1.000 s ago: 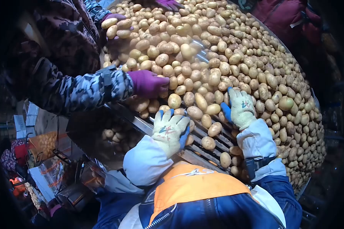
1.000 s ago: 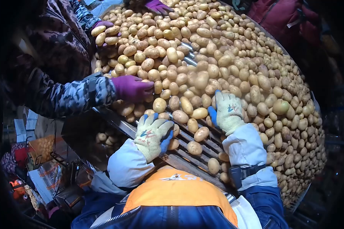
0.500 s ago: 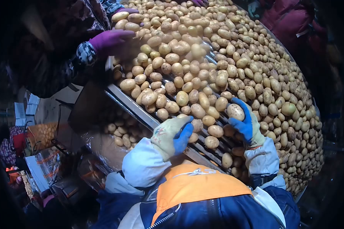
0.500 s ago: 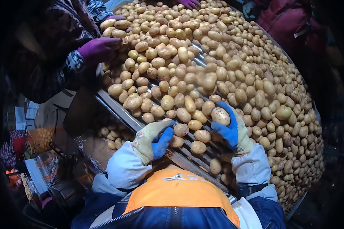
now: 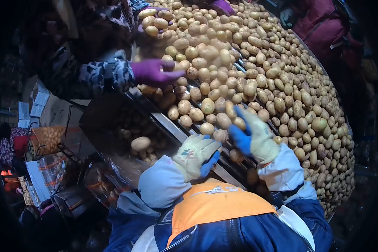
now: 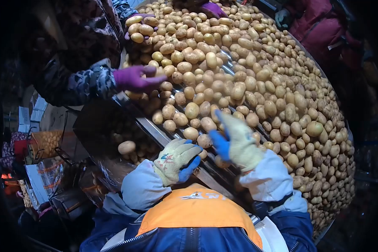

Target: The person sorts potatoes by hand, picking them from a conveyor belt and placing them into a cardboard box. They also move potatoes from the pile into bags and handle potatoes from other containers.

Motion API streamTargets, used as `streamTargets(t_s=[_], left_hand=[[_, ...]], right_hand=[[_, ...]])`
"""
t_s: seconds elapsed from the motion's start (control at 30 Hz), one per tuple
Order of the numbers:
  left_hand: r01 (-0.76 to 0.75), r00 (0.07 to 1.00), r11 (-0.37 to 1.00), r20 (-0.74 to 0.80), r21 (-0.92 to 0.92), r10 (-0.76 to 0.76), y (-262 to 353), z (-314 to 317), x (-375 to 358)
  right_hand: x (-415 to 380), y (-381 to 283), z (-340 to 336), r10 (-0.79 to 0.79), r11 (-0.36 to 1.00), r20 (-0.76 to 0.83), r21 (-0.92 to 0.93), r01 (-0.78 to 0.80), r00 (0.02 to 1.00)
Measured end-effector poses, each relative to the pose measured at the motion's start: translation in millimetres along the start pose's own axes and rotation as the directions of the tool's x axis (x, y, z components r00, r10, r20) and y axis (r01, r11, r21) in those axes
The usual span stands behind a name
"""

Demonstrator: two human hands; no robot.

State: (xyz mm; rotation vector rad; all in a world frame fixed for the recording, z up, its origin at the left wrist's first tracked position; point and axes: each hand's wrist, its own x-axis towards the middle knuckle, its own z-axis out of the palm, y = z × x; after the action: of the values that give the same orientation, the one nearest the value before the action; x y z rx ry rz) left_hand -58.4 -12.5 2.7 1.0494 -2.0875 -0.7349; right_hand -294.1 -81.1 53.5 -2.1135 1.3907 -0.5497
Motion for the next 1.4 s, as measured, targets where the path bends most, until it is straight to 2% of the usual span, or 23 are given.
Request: streamTargets(t_s=[0.07, 0.13, 0.2, 0.27, 0.3, 0.33, 0.4, 0.47, 0.53, 0.6, 0.67, 0.73, 0.77, 0.83, 0.87, 0.93, 0.97, 1.07, 1.13, 1.17, 1.2, 1.27, 1.4], left_hand=[[-0.028, 0.998, 1.000, -0.055, -0.003, 0.027, 1.6, -2.8, 5.6], [-0.037, 0.999, 0.999, -0.039, -0.005, 0.037, -3.9, 3.6, 8.2], [-0.029, 0.997, 0.999, -0.067, 0.015, 0.030, -3.3, 5.7, 10.9], [-0.015, 0.999, 1.000, -0.041, 0.004, 0.015, -2.6, 4.3, 14.6], [0.003, 1.000, 1.000, -0.014, -0.011, -0.003, -1.7, 4.1, 15.0], [0.002, 1.000, 1.000, -0.007, -0.012, -0.002, -1.4, 4.0, 15.2], [0.039, 0.999, 0.999, -0.011, 0.028, -0.038, -2.9, 2.4, 15.7], [0.050, 0.999, 0.999, -0.013, 0.019, -0.050, -4.7, -0.6, 15.1], [0.060, 0.998, 0.998, -0.020, 0.008, -0.060, -4.2, -5.0, 15.8], [0.093, 0.996, 0.996, 0.010, 0.001, -0.093, -1.3, -8.6, 18.8], [0.080, 0.997, 0.997, -0.005, -0.015, -0.080, -3.6, -7.9, 21.0], [0.069, 0.997, 0.997, -0.021, -0.025, -0.069, -5.7, -6.1, 20.7], [0.058, 0.998, 0.998, -0.032, -0.034, -0.059, -8.3, -4.4, 19.7], [0.062, 0.997, 0.997, -0.046, -0.036, -0.064, -10.0, -5.8, 19.4], [0.079, 0.996, 0.996, -0.033, -0.036, -0.080, -8.4, -7.6, 20.1], [0.078, 0.997, 0.996, -0.015, -0.040, -0.079, -7.7, -6.3, 22.9], [0.072, 0.997, 0.997, -0.029, -0.037, -0.073, -7.7, -5.5, 22.3], [0.074, 0.996, 0.997, -0.040, -0.032, -0.075, -8.5, -6.3, 22.3], [0.075, 0.997, 0.997, -0.029, -0.033, -0.076, -8.2, -5.9, 22.1], [0.073, 0.997, 0.997, -0.030, -0.037, -0.074, -8.1, -5.6, 22.0], [0.073, 0.997, 0.997, -0.035, -0.040, -0.075, -8.1, -5.9, 22.2], [0.081, 0.996, 0.996, -0.032, -0.042, -0.082, -7.9, -6.9, 21.7], [0.081, 0.996, 0.996, -0.043, -0.034, -0.082, -7.7, -7.6, 18.5]], right_hand=[[-7.9, 26.3, -27.9, 0.148, 0.983, -0.021, -0.111, -0.149, 0.989], [-35.4, 84.0, -28.0, 0.109, 0.921, -0.165, -0.353, -0.162, 0.980], [-47.8, 89.6, -24.7, 0.068, 0.922, -0.212, -0.360, -0.142, 0.975], [-52.6, 56.7, -21.2, -0.003, 0.920, 0.029, -0.391, 0.014, 1.000], [-56.5, 40.7, -13.7, 0.043, 0.946, 0.052, -0.323, -0.023, 0.998], [-66.1, 41.2, 0.8, 0.006, 0.986, -0.002, -0.169, -0.006, 1.000], [-70.9, 39.6, 2.1, -0.070, 0.996, 0.067, -0.048, 0.073, 0.995], [-60.1, 34.7, -7.8, -0.058, 0.998, 0.082, -0.001, 0.058, 0.995], [-45.1, 43.4, -22.7, 0.100, 0.994, -0.040, 0.041, -0.099, 0.994], [-32.0, 65.8, -36.2, 0.045, 0.991, -0.252, -0.111, -0.075, 0.967], [-21.8, 83.0, -52.3, 0.127, 0.940, -0.200, -0.287, -0.182, 0.972], [-17.3, 96.0, -40.2, 0.339, 0.933, -0.100, -0.088, -0.348, 0.935], [-16.9, 99.9, -38.6, 0.340, 0.933, -0.098, -0.087, -0.348, 0.935], [-12.6, 106.9, -36.3, 0.374, 0.895, 0.023, 0.254, -0.367, 0.927], [-3.4, 79.7, -47.9, 0.619, 0.606, 0.098, 0.572, -0.553, 0.779], [-13.7, 87.8, -52.3, 0.475, 0.771, -0.079, 0.517, -0.371, 0.877], [-20.5, 88.1, -54.5, 0.480, 0.770, -0.084, 0.518, -0.373, 0.873], [-43.1, 70.5, -60.5, 0.424, 0.903, -0.011, 0.083, -0.422, 0.906], [-60.7, 72.1, -47.3, 0.283, 0.956, 0.002, -0.078, -0.282, 0.959], [-63.6, 69.4, -41.1, -0.050, 0.919, -0.008, -0.391, 0.043, 0.999], [-66.3, 60.9, -39.0, -0.025, 0.909, 0.012, -0.416, 0.028, 1.000], [-67.3, 59.3, -52.7, 0.250, 0.968, 0.361, -0.076, -0.239, 0.899], [-45.7, 41.3, -51.6, 0.383, 0.923, 0.291, -0.164, -0.348, 0.877]])
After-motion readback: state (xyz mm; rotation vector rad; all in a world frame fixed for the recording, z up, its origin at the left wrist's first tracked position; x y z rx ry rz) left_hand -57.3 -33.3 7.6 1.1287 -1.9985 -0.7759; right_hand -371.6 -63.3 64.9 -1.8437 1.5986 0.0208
